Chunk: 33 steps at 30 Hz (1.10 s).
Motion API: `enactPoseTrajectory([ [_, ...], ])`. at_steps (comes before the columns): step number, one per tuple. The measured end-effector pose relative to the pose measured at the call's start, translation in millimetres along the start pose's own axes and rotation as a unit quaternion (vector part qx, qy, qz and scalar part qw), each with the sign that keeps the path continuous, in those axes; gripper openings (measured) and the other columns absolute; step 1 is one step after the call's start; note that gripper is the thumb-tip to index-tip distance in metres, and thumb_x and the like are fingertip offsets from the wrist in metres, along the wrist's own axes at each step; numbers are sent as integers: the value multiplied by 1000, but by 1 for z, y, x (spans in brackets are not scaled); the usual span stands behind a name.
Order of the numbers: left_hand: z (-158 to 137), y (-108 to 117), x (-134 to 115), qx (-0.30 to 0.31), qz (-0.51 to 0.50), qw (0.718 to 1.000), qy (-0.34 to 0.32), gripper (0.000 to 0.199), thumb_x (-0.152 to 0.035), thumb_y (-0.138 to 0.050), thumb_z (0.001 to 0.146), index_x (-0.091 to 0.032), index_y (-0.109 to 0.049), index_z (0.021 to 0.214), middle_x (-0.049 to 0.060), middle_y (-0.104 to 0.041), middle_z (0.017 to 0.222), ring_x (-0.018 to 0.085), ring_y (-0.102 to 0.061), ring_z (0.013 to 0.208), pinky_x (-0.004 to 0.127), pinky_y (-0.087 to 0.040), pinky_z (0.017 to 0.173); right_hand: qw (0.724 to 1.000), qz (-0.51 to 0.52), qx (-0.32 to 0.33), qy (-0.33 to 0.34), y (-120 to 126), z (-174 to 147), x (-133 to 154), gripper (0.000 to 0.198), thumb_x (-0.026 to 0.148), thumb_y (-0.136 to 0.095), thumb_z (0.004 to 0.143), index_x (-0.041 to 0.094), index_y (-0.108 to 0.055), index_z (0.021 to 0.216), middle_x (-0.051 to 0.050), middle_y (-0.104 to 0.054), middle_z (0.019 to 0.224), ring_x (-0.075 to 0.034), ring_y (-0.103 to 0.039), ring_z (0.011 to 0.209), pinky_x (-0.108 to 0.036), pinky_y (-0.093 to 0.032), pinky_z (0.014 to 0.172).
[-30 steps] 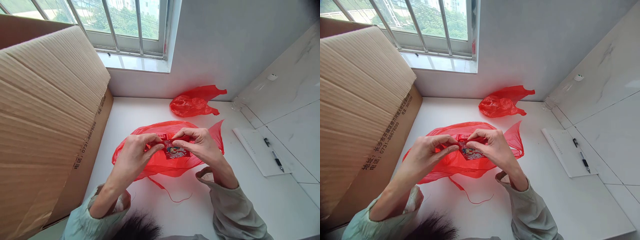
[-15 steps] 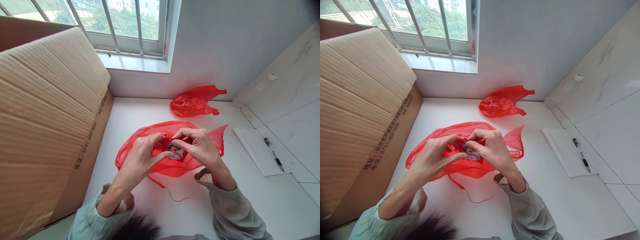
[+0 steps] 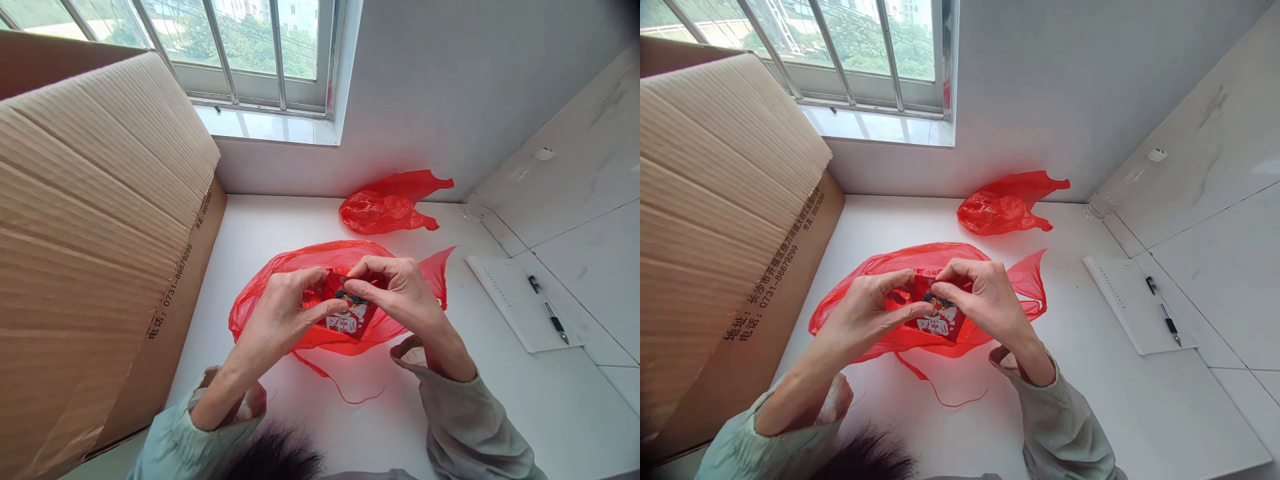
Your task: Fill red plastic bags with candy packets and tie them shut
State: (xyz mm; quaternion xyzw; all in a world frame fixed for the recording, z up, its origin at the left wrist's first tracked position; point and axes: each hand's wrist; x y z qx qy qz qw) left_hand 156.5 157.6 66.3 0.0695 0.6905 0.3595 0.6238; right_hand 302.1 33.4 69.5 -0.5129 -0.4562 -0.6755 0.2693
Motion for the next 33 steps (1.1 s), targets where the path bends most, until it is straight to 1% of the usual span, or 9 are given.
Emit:
enactPoseTrajectory([
  [4,0,-2,1,-1,-20,1000,8,22,-37,-62,90,-17,-65,82,-2,-68,74,14,-59,64,25,-38,55,1000,3,4,11,-1,-1,1,10,18,-68,82,18,-69,71,4,-67,67,-8,-59,60,-18,-48,54],
  [7,1,-1,0,-7,-26,1000,8,18,-32,-63,90,-17,-65,79,-4,-66,70,12,-57,62,24,-37,54,1000,3,13,11,-2,-1,1,10,22,-67,83,19,-69,74,4,-67,68,-9,-60,60,-19,-49,54],
  [10,1,1,0,-19,-14,1000,1,14,-26,-67,87,-17,-65,76,-6,-66,68,11,-57,62,23,-38,56,999,4,38,-7,-2,-1,-2,8,25,-68,84,20,-69,79,3,-69,72,-11,-65,60,-21,-52,54],
  [13,1,1,0,-18,-14,1000,-6,14,-26,-64,89,-17,-66,78,-5,-69,73,11,-60,66,23,-41,60,998,4,55,-16,-2,0,-4,7,26,-68,84,20,-68,80,4,-69,72,-11,-66,58,-21,-53,53],
  [18,-1,0,0,-15,-12,1000,-6,15,-33,-66,89,-18,-66,84,-5,-69,75,13,-61,67,24,-40,58,999,-26,12,28,-1,-1,-1,12,20,-66,85,20,-66,73,6,-66,67,-7,-58,59,-17,-45,53],
  [21,0,0,0,-10,-26,1000,3,15,-32,-64,90,-18,-67,84,-4,-68,73,13,-62,65,24,-42,58,999,-26,11,26,-1,-1,0,13,18,-66,85,20,-65,72,6,-65,66,-7,-56,59,-17,-44,53],
  [28,0,1,-1,-14,-65,998,-18,14,-27,-60,92,-19,-66,82,-5,-71,78,12,-67,72,21,-49,66,998,17,67,-12,1,-1,-2,3,23,-67,84,21,-67,83,4,-69,77,-11,-68,65,-20,-54,59],
  [31,0,1,0,-14,-40,999,-13,11,-27,-60,92,-19,-65,85,-5,-70,79,13,-64,72,22,-46,64,999,-8,45,6,2,-2,0,8,21,-65,85,20,-66,77,4,-68,70,-10,-64,61,-19,-51,57],
  [33,1,1,2,-4,-14,1000,-9,11,-28,-63,89,-19,-62,83,-5,-65,74,12,-57,65,24,-40,58,999,-12,22,19,1,-2,1,11,20,-65,85,20,-66,74,4,-66,67,-9,-61,59,-18,-48,55],
])
Point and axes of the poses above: each hand's wrist, its own z-axis towards the middle knuckle, its own y-axis out of the back of the hand, x = y × z
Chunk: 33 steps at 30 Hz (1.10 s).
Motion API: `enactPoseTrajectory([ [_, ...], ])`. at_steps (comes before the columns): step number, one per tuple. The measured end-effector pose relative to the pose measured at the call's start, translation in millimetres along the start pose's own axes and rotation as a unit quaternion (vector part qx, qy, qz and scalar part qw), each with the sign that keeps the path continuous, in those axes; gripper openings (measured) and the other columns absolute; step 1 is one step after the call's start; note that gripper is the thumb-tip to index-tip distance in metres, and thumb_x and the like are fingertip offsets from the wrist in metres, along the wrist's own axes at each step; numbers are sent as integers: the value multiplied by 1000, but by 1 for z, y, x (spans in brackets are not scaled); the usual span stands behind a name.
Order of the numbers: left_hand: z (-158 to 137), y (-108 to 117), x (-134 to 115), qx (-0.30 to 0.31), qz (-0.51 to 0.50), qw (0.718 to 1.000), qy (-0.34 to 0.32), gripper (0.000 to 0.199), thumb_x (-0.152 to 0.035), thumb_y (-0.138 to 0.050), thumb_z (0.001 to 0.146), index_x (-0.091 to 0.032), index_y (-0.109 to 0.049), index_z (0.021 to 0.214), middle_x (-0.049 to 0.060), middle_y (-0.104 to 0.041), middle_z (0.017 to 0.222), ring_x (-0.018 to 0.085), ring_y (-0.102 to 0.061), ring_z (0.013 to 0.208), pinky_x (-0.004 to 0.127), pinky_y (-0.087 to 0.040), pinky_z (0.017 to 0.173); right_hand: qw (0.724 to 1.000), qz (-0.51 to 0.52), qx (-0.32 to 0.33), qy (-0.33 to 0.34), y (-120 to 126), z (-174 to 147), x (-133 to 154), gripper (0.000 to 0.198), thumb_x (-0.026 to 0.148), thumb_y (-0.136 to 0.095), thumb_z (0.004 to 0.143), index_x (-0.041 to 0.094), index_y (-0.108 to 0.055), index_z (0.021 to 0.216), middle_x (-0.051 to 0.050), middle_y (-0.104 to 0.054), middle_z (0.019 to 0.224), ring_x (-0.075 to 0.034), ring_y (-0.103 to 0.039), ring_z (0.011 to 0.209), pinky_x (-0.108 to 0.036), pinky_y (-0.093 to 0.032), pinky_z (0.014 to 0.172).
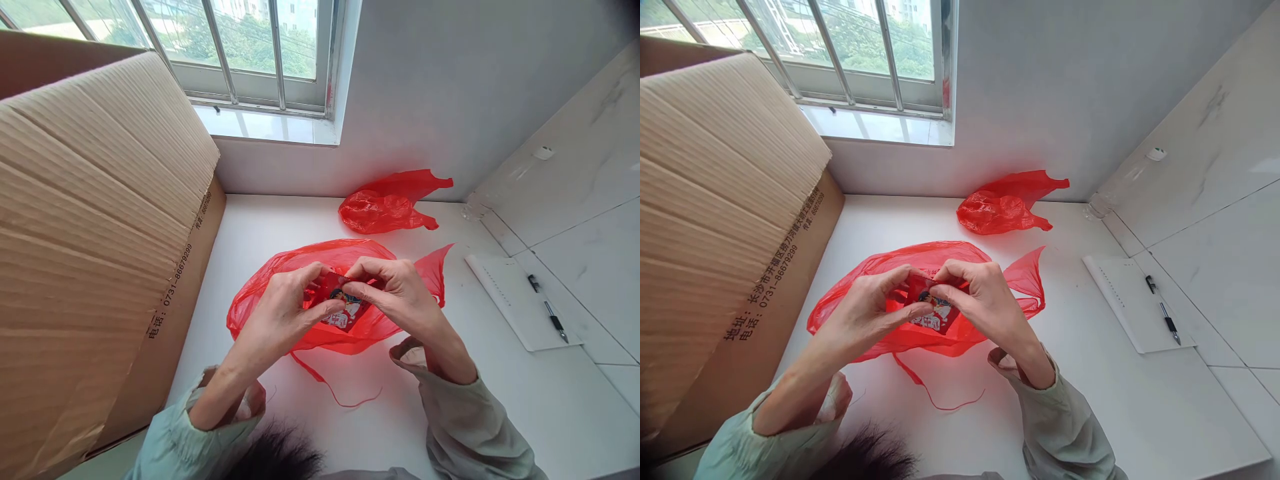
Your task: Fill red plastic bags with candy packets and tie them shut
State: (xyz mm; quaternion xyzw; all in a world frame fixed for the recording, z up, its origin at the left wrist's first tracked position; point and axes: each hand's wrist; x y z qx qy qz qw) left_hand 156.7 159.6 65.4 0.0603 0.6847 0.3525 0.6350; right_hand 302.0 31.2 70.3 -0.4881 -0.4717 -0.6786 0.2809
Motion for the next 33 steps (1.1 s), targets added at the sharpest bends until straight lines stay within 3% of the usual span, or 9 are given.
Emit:
enactPoseTrajectory([
  [4,1,-2,3,7,4,1000,-16,27,-28,-66,87,-18,-49,68,-8,-46,60,9,-35,55,25,-26,50,999,29,-19,-9,0,0,0,11,22,-66,84,20,-66,74,4,-66,69,-9,-61,60,-19,-49,55],
  [8,-1,-2,2,17,-15,1000,3,30,-29,-65,88,-18,-46,67,-7,-43,61,9,-34,56,26,-25,51,998,15,28,-45,4,1,0,7,27,-67,84,21,-67,80,3,-67,76,-11,-61,66,-22,-48,61],
  [11,-2,0,0,28,-11,999,13,26,-33,-63,89,-18,-50,72,-6,-46,64,11,-38,59,26,-27,53,997,-30,55,-43,6,1,0,21,26,-67,83,20,-56,66,6,-53,63,-9,-46,58,-22,-36,54],
  [15,-3,4,0,35,3,999,19,26,-34,-69,84,-19,-51,75,-7,-47,64,11,-37,58,26,-27,53,998,-48,17,-40,7,2,-2,35,26,-66,82,20,-40,60,7,-38,58,-8,-31,55,-25,-26,49],
  [24,-4,3,3,31,44,998,21,35,-27,-69,80,-18,-39,64,-8,-36,60,10,-30,57,26,-24,53,996,-21,62,-58,9,2,-2,15,33,-66,84,19,-64,79,3,-56,71,-12,-47,65,-25,-36,57],
  [29,-3,6,2,41,19,999,26,33,-41,-65,86,-19,-46,70,-6,-42,63,11,-34,59,27,-24,53,998,-21,25,-57,8,2,-2,15,31,-64,84,19,-64,76,3,-54,67,-11,-47,62,-25,-37,56],
  [33,-2,8,3,16,39,999,22,43,-42,-62,88,-19,-36,62,-6,-32,59,11,-26,56,28,-19,50,997,1,47,-67,8,2,-4,16,33,-65,85,19,-64,78,3,-57,70,-12,-52,65,-24,-41,58],
])
Point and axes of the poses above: each hand's wrist, its own z-axis towards the middle knuckle, its own y-axis out of the back of the hand, x = y × z
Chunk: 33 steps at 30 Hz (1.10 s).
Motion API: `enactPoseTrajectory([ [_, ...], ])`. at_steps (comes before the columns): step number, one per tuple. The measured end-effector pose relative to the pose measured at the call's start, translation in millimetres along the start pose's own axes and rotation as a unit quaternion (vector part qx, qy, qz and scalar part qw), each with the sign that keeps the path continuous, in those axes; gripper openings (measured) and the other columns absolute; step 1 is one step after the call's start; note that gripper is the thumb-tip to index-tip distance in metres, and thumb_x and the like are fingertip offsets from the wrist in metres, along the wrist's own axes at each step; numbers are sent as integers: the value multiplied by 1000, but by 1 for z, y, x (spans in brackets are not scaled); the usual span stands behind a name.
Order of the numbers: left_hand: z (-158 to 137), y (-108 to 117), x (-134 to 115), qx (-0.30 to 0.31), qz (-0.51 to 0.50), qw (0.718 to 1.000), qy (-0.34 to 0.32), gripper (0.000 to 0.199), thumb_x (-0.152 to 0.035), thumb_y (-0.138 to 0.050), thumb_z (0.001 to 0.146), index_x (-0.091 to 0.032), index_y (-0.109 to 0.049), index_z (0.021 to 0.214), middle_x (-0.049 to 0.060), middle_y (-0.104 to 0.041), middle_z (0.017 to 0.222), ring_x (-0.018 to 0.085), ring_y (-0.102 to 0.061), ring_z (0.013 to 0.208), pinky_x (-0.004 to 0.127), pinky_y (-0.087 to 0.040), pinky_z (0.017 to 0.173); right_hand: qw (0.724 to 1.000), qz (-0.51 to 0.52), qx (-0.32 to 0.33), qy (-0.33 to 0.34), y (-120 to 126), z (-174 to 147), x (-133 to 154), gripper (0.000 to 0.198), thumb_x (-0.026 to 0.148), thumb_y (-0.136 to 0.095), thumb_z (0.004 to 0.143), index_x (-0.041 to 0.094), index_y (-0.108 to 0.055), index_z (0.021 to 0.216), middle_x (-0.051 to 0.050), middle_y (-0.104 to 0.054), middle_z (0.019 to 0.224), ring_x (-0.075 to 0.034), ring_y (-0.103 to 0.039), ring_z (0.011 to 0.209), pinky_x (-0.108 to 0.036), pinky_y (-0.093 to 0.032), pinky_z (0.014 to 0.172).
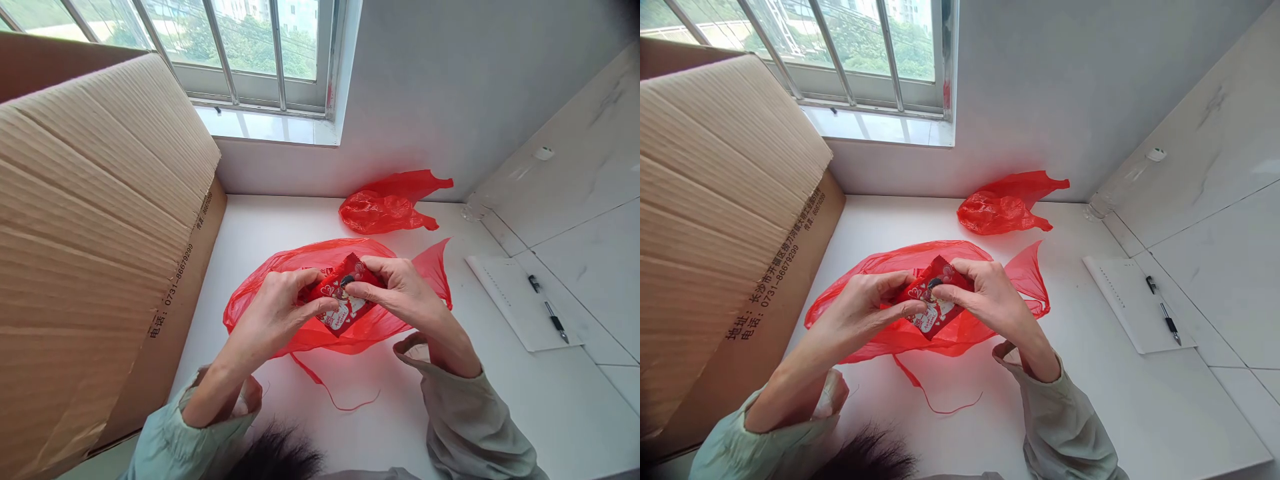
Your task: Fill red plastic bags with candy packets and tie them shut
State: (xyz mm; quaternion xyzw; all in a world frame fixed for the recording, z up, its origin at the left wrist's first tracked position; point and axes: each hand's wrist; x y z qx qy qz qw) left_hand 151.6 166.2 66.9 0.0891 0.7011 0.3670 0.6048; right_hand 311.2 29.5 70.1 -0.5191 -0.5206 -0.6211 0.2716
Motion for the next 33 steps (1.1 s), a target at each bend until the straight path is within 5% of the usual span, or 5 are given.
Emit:
enactPoseTrajectory([
  [10,-2,2,-2,-5,-43,999,3,29,-46,-62,90,-21,-55,77,-6,-51,67,11,-41,59,25,-28,53,998,60,-15,0,-4,5,-4,16,33,-70,81,19,-67,86,1,-65,77,-15,-61,71,-27,-51,63],
  [15,-4,4,-3,-34,-35,999,8,45,-42,-64,89,-19,-35,63,-7,-32,57,10,-27,54,26,-20,49,998,59,-29,-2,-4,6,-7,22,39,-72,80,20,-67,90,1,-66,78,-16,-63,71,-28,-53,64],
  [22,-3,3,-3,-23,16,1000,0,42,-41,-64,87,-19,-39,62,-7,-31,57,10,-25,53,26,-19,50,993,118,15,-27,-5,5,-4,22,39,-73,79,20,-63,87,1,-65,75,-14,-61,66,-24,-52,54],
  [28,-5,6,-2,-13,-52,998,20,26,-45,-63,89,-21,-58,79,-6,-59,69,11,-48,60,23,-33,54,985,168,-17,-35,-3,4,-4,22,36,-75,78,19,-61,77,2,-63,71,-13,-61,64,-23,-53,53],
  [33,-8,10,-3,-42,-34,998,40,29,-43,-63,89,-20,-58,72,-6,-51,60,10,-42,55,24,-29,51,982,185,-3,-39,-2,5,-5,24,39,-76,77,19,-62,80,1,-63,74,-13,-61,66,-24,-55,55],
])
Point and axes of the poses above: each hand's wrist, its own z-axis towards the middle knuckle, its own y-axis out of the back of the hand, x = y × z
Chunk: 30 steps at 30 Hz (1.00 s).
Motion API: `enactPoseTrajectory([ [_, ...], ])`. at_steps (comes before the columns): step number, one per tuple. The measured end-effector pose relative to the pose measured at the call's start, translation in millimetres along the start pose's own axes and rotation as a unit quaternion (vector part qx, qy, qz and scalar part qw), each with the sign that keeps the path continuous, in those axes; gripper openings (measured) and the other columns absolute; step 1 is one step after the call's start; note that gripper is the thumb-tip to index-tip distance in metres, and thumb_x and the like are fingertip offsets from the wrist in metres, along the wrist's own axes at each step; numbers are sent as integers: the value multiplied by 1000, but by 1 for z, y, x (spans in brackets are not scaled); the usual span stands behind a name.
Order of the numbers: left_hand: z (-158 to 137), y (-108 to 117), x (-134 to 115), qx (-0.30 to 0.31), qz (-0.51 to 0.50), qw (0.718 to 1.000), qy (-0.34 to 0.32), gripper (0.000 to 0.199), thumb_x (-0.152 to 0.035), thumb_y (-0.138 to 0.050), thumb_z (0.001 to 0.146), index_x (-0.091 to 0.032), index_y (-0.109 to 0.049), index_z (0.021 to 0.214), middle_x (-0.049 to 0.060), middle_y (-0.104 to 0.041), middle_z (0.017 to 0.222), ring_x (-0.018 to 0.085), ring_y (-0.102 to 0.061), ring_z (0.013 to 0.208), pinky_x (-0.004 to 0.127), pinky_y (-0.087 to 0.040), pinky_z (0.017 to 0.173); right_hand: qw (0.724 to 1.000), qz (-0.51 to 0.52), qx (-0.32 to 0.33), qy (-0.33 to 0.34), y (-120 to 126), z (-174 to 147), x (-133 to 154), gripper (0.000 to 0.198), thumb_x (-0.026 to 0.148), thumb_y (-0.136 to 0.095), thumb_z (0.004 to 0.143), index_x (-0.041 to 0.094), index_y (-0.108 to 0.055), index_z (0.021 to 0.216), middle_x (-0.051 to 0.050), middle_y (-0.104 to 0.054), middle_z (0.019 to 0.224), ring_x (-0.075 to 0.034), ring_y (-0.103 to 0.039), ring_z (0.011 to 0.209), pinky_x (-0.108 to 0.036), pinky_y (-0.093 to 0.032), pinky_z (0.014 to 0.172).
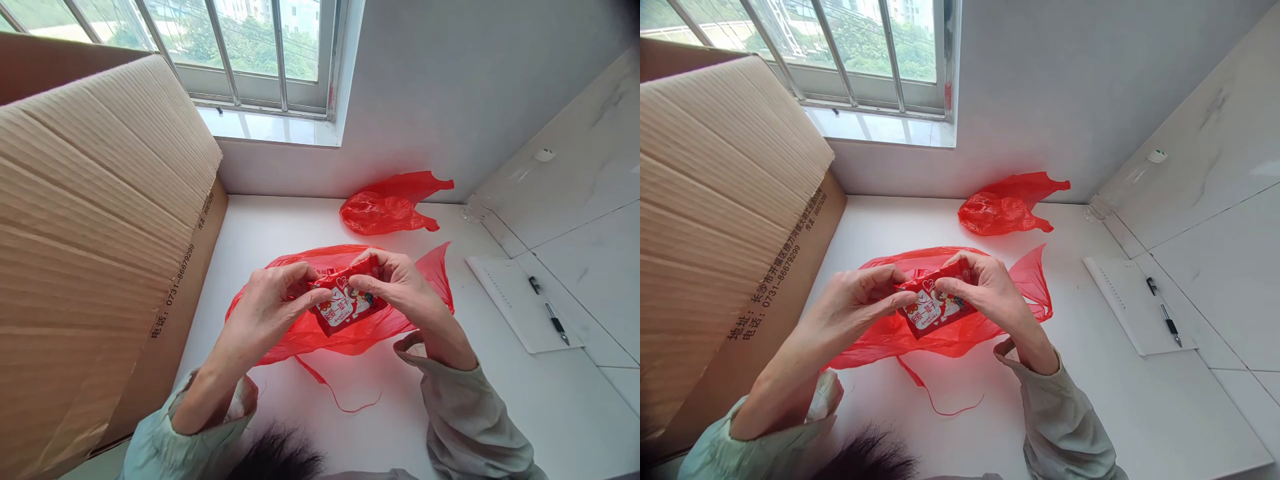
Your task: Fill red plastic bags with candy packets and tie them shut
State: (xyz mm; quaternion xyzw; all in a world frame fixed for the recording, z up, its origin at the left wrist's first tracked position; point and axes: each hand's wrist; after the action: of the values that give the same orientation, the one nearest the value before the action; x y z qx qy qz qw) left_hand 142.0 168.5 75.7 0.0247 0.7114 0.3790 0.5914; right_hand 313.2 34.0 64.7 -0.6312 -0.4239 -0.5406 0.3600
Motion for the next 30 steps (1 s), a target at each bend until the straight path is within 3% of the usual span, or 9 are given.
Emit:
enactPoseTrajectory([
  [8,0,-1,-1,-31,24,999,-8,26,-37,-67,86,-19,-58,69,-8,-53,56,9,-42,52,23,-31,52,1000,-7,7,2,0,1,-2,20,36,-74,80,19,-62,81,1,-62,75,-13,-60,67,-23,-55,54],
  [13,-1,2,1,-8,23,1000,-5,28,-47,-62,90,-22,-68,78,-6,-61,64,11,-51,57,24,-34,54,1000,5,11,7,0,1,-2,19,35,-72,83,19,-62,80,1,-63,73,-12,-62,67,-22,-56,55],
  [20,2,0,-2,-34,16,999,-14,28,-41,-61,90,-20,-64,72,-7,-59,58,9,-53,54,20,-38,54,1000,-2,9,3,1,4,-5,29,36,-73,82,23,-61,104,2,-66,76,-13,-63,68,-21,-52,54],
  [26,2,-1,-4,-51,29,997,-39,25,-38,-62,88,-20,-64,71,-8,-55,55,7,-44,48,20,-32,49,999,-26,16,15,1,4,-6,22,39,-72,82,20,-61,86,1,-65,71,-12,-59,59,-21,-46,48],
  [30,2,-2,-2,-63,28,996,-50,23,-38,-63,88,-21,-65,72,-8,-53,53,8,-42,46,20,-34,49,999,-33,22,19,2,4,-6,21,38,-71,83,20,-60,85,1,-65,72,-12,-60,59,-22,-46,49],
])
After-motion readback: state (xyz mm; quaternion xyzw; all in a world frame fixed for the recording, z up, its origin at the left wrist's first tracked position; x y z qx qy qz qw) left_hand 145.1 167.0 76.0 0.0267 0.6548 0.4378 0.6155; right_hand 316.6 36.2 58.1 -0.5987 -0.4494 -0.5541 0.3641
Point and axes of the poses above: each hand's wrist, its own z-axis towards the middle knuckle, its own y-axis out of the back of the hand, x = y × z
